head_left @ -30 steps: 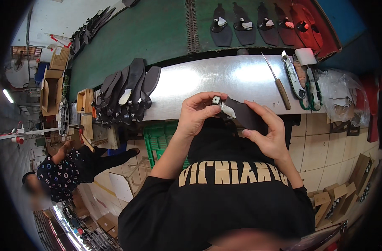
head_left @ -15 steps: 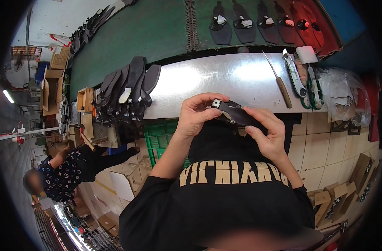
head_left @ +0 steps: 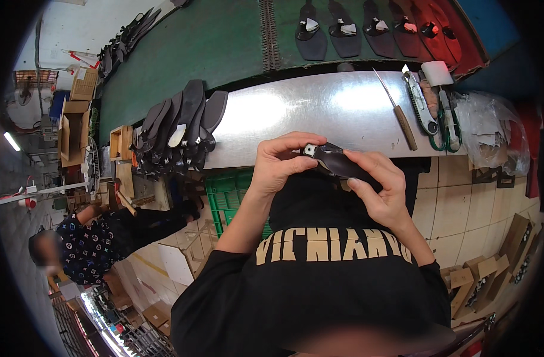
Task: Applying adhesive and attaching components to shoe soles on a manufacturing line.
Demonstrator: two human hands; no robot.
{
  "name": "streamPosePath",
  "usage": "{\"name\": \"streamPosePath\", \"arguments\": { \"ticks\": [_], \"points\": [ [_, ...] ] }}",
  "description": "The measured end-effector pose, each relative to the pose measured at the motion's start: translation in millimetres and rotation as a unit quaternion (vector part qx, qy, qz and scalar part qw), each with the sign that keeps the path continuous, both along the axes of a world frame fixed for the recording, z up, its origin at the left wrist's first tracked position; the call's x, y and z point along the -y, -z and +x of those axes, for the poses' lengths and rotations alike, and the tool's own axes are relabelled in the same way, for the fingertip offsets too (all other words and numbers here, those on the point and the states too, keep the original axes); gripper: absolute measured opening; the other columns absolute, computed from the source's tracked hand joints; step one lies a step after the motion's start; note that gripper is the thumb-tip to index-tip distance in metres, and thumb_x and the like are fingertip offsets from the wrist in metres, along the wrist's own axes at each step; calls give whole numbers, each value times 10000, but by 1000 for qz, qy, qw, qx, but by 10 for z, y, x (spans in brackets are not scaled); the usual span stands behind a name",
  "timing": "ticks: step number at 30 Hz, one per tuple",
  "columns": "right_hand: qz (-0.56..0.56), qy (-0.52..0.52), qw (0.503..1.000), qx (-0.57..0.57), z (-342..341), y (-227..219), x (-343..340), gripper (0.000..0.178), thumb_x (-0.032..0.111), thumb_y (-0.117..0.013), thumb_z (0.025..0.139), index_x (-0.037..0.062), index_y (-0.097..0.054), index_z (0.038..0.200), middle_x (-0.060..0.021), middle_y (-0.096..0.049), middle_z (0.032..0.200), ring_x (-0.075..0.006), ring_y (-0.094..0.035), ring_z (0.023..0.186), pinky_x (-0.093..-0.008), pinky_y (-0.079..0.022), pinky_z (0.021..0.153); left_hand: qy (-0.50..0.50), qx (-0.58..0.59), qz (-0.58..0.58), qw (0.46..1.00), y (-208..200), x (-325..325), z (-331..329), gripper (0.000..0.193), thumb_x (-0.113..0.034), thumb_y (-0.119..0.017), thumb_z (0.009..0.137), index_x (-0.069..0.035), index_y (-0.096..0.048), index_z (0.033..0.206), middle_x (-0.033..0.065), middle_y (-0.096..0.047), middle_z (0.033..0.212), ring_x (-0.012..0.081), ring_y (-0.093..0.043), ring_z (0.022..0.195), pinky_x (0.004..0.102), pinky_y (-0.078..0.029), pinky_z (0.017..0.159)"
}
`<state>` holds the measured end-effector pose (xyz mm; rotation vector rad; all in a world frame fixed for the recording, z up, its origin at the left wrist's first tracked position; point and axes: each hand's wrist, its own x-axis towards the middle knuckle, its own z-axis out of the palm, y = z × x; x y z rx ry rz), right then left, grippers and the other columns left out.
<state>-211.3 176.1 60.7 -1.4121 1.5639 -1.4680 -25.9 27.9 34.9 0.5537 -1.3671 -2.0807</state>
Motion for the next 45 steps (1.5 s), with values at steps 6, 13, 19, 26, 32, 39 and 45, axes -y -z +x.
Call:
{"name": "streamPosePath", "arguments": {
  "ticks": [6,13,19,26,32,39,45],
  "points": [
    [-8,-6,999,-54,-23,-42,14,439,6,-694,733,19,-666,1170,-131,-662,920,-272,-631,824,-343,-471,765,26,14,-18,999,-58,-16,-7,334,115,-715,763,26,-705,1085,166,-663,1150,208,-658,1016,276,-576,803],
    [-4,-10,995,-98,-60,-123,58,460,36,-723,704,25,-648,1158,-133,-642,909,-307,-620,811,-364,-471,747,35,23,-37,998,-28,-35,-20,326,141,-671,780,38,-705,1088,184,-657,1153,226,-665,1005,298,-575,826],
    [18,-8,994,-108,-62,-95,56,424,70,-754,698,34,-639,1105,-128,-649,920,-321,-623,820,-382,-473,733,58,22,-64,996,-2,-3,-1,337,155,-650,765,32,-717,1072,212,-651,1185,240,-665,1030,304,-565,851],
    [-20,-7,989,-148,-56,-45,51,401,65,-749,709,44,-646,1096,-119,-652,894,-318,-625,798,-387,-469,725,93,20,-127,987,-20,16,-6,390,163,-605,739,36,-711,1093,245,-629,1241,254,-662,1069,288,-547,843],
    [-3,-18,986,-165,-49,-41,55,407,69,-751,707,44,-649,1101,-115,-655,895,-312,-628,797,-388,-472,723,92,23,-135,986,-6,-13,-10,381,149,-602,757,32,-708,1104,248,-629,1238,233,-674,1027,272,-547,823],
    [63,7,998,0,-25,207,76,331,84,-737,740,36,-666,1059,-126,-669,883,-310,-645,793,-386,-497,715,63,104,9,993,44,-153,-20,365,53,-532,915,-18,-625,1261,158,-584,1337,180,-635,1084,249,-600,738],
    [95,3,995,-25,8,237,98,190,72,-730,738,53,-688,922,-110,-653,847,-284,-635,765,-372,-484,701,14,139,23,990,90,-244,-63,386,59,-499,920,-26,-614,1278,153,-572,1352,184,-633,1088,248,-602,738]
  ]
}}
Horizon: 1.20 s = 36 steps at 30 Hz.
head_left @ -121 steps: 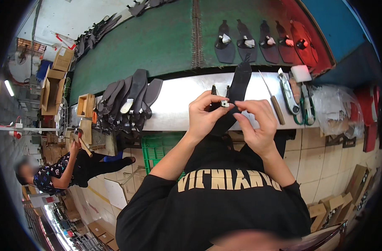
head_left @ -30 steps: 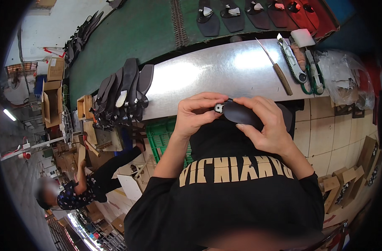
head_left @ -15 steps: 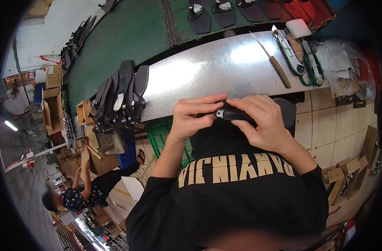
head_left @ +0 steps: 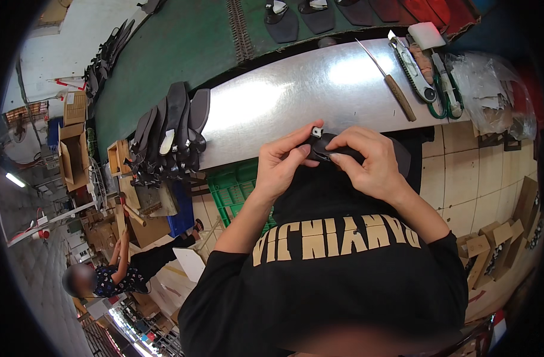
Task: Applying adhesive and attaching components to shoe soles on a manufacturing line.
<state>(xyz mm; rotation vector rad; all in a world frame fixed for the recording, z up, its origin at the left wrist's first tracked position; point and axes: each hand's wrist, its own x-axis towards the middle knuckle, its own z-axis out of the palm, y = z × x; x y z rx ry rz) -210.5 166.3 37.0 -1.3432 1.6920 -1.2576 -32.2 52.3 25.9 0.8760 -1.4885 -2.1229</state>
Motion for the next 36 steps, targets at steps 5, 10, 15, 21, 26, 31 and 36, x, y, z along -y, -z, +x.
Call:
{"name": "streamPosePath", "arguments": {
  "ticks": [5,10,15,21,26,31,36],
  "points": [
    [-73,-30,988,-130,-41,-29,45,168,69,-743,718,67,-690,877,-79,-617,847,-278,-614,803,-373,-469,725,-30,-2,1,1000,-8,-24,-11,405,99,-530,866,-5,-629,1245,189,-607,1286,192,-663,1031,239,-603,698],
    [-63,-86,992,-67,-59,3,66,224,74,-763,698,93,-690,909,-60,-594,877,-276,-600,831,-374,-460,721,-38,-8,11,999,18,63,6,390,127,-571,802,13,-664,1163,220,-653,1189,186,-692,942,214,-587,633],
    [-43,-64,997,3,3,95,66,262,93,-795,667,90,-658,890,-58,-574,849,-268,-589,795,-362,-447,705,-35,6,-17,999,-5,69,-17,368,121,-576,792,8,-671,1128,214,-664,1166,166,-690,918,203,-572,606],
    [-71,-42,996,-25,38,110,85,228,100,-785,682,97,-647,864,-54,-560,837,-260,-583,779,-357,-437,684,-48,9,-9,999,-40,85,-47,360,120,-573,791,29,-669,1126,211,-669,1156,157,-695,872,199,-568,578],
    [-144,-7,984,-101,77,160,59,217,117,-780,694,120,-662,877,-58,-572,860,-259,-580,762,-353,-434,678,-48,29,87,995,-141,138,-42,358,106,-585,789,39,-670,1131,188,-678,1143,148,-695,838,193,-563,554],
    [-166,-14,977,-134,58,101,36,232,143,-783,704,122,-676,909,-71,-592,894,-265,-591,763,-355,-439,677,7,0,178,984,-182,231,-2,358,12,-574,859,29,-636,1211,156,-671,1177,125,-686,844,189,-553,529],
    [-138,54,987,-63,111,8,58,206,58,-754,740,64,-666,926,-90,-645,829,-267,-626,727,-353,-446,657,-12,43,133,990,-173,151,-24,387,-138,-521,953,-8,-563,1315,109,-660,1174,77,-644,801,189,-521,529]
  ]
}}
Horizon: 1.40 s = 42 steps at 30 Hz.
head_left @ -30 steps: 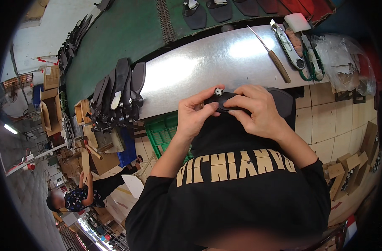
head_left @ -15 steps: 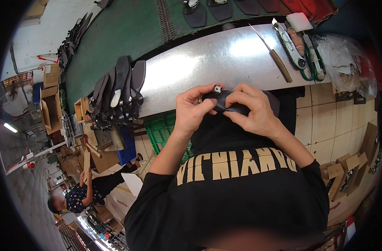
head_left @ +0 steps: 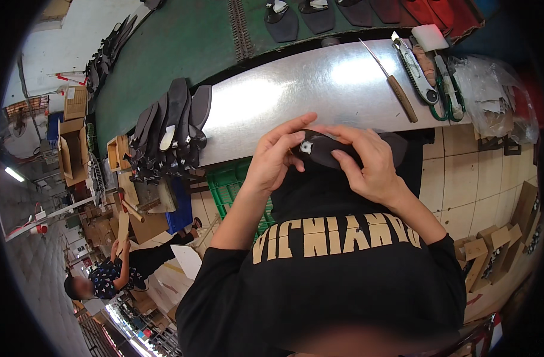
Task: Applying adhesive and attaching components to shoe soles on a manufacturing line.
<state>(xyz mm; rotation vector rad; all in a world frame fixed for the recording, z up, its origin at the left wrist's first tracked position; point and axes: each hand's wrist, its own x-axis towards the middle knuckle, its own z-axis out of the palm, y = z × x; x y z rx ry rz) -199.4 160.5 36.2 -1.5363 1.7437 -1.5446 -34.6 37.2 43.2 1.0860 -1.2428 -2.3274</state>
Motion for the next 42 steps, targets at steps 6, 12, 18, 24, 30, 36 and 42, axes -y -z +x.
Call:
{"name": "streamPosePath", "arguments": {
  "ticks": [6,12,18,24,30,36,42],
  "points": [
    [1,-26,999,-40,-12,100,-17,145,63,-759,758,61,-638,837,-73,-615,667,-254,-600,608,-338,-437,597,50,38,-3,998,116,-71,15,306,-182,-463,960,18,-601,1147,60,-647,963,87,-615,781,227,-489,517],
    [-12,-5,998,-57,16,123,-16,142,63,-759,756,65,-622,789,-66,-607,648,-248,-590,588,-337,-426,588,88,47,-57,993,116,-112,5,288,-196,-428,956,4,-594,1078,66,-638,950,103,-610,824,242,-487,506],
    [12,-10,998,-53,14,98,-47,151,65,-757,755,73,-607,774,-66,-617,657,-256,-586,579,-344,-429,587,137,68,-91,984,21,-137,-8,232,-142,-466,939,5,-593,1065,72,-639,924,99,-599,755,241,-487,509],
    [82,-5,993,82,23,137,-77,125,79,-753,785,46,-648,845,-72,-654,698,-201,-631,616,-295,-464,585,90,40,-106,989,134,-155,12,168,-77,-542,901,10,-602,1032,66,-642,912,100,-590,702,240,-501,527],
    [222,-193,900,320,-228,-34,42,108,80,-706,846,-7,-643,831,-54,-652,702,-99,-595,641,-261,-459,600,73,5,-141,987,-64,-220,39,121,-47,-586,905,4,-625,1007,14,-618,856,49,-554,732,206,-472,630],
    [-60,2,998,12,-441,-282,224,97,26,-657,837,24,-674,933,-99,-656,883,-226,-625,797,-284,-478,677,-68,2,-189,980,-146,13,135,153,-64,-593,926,13,-635,1051,56,-650,901,110,-646,779,251,-564,652],
    [24,217,930,-296,-906,188,300,342,41,-672,812,1,-633,1150,-146,-594,1033,-316,-559,956,-407,-461,824,-183,29,-63,981,454,328,423,318,-110,-548,948,35,-603,1226,101,-656,1027,169,-665,859,345,-615,756]
  ]
}}
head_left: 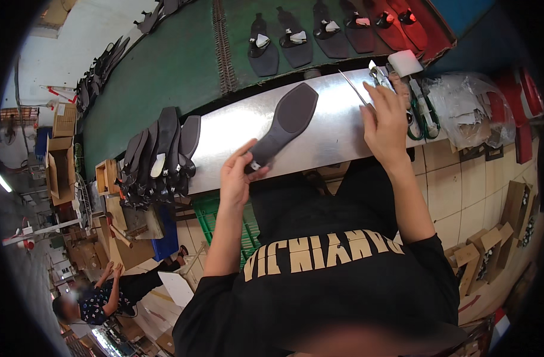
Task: Applying adhesive and attaching components to shoe soles on a manufacturing line.
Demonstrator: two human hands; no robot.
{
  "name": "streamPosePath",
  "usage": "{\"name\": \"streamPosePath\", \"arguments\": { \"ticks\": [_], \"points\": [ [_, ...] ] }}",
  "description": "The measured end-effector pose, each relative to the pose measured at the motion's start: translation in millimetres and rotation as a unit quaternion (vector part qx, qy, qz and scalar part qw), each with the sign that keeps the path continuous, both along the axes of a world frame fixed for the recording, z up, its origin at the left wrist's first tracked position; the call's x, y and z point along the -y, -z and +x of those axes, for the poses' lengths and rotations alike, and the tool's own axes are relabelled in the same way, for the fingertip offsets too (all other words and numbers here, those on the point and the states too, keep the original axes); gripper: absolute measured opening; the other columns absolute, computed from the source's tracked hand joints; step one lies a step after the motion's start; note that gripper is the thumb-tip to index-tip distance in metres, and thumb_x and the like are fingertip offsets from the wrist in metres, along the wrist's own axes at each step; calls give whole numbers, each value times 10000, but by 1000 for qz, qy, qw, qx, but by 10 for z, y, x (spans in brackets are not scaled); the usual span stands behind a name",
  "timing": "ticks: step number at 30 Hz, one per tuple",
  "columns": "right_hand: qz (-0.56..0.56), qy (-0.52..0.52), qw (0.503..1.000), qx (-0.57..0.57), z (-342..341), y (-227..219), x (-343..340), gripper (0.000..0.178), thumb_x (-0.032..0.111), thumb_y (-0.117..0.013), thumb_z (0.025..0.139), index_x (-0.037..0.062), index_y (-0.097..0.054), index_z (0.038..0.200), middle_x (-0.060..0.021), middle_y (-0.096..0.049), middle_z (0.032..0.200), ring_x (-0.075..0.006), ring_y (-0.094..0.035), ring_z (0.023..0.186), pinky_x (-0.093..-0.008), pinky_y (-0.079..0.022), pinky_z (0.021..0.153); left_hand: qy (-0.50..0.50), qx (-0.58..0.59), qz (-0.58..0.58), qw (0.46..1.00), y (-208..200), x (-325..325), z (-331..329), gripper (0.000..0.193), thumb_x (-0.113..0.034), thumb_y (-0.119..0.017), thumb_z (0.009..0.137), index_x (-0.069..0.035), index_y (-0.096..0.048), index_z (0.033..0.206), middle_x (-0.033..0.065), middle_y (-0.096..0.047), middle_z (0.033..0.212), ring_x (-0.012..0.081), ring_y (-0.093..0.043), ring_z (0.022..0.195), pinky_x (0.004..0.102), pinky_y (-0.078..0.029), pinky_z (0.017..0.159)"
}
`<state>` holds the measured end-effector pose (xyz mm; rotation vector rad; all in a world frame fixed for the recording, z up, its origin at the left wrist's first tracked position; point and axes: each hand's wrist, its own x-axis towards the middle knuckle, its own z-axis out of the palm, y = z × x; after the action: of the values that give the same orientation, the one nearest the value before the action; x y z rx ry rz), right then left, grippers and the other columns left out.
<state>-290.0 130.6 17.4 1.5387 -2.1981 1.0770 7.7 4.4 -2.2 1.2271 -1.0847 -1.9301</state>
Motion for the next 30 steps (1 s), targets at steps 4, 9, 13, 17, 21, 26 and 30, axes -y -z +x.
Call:
{"name": "streamPosePath", "arguments": {
  "ticks": [4,9,13,17,21,26,30],
  "points": [
    [146,25,989,18,-1,414,-71,387,28,-648,820,18,-609,1204,-145,-577,1002,-328,-544,983,-415,-444,843,37,-14,108,993,55,-129,-43,369,-151,-540,944,60,-580,1245,157,-651,1130,242,-666,942,357,-603,775],
    [20,-50,976,211,149,292,-141,382,-21,-578,871,48,-587,1246,-119,-581,902,-213,-573,773,-314,-465,696,-20,-102,256,961,6,-120,-147,388,-211,-582,931,31,-556,1233,175,-653,1130,256,-671,959,306,-589,736],
    [124,-233,818,511,646,-139,-307,412,9,-538,918,67,-535,1326,-28,-601,742,-76,-538,650,-253,-452,626,-67,-169,370,911,-65,-173,-299,344,-278,-679,877,-69,-590,1136,121,-673,1024,221,-665,866,255,-552,643],
    [166,-289,714,615,947,-67,-314,620,16,-548,916,91,-333,1493,-44,-621,706,-93,-578,682,-237,-460,691,-61,-193,409,890,-95,-275,-547,258,-308,-738,833,-117,-626,965,24,-674,879,150,-625,742,236,-465,525],
    [136,-281,730,608,1043,114,-275,581,0,-554,910,68,-384,1462,-60,-632,729,-108,-583,682,-239,-465,694,-29,-244,392,886,-20,-327,-611,235,-323,-687,862,-106,-636,935,24,-670,848,137,-591,691,231,-388,475],
    [46,-280,814,508,1051,252,-239,436,-9,-561,912,13,-531,1346,-91,-640,792,-122,-591,688,-251,-477,675,-23,-281,433,856,-96,-345,-646,212,-319,-667,879,-112,-634,905,8,-669,836,130,-573,674,231,-333,439],
    [-5,-285,825,488,972,345,-248,406,2,-543,938,5,-542,1344,-80,-636,828,-115,-576,664,-239,-469,631,-37,-283,476,832,-71,-364,-620,202,-317,-661,889,-119,-633,917,3,-666,832,121,-567,668,226,-325,434]
  ]
}}
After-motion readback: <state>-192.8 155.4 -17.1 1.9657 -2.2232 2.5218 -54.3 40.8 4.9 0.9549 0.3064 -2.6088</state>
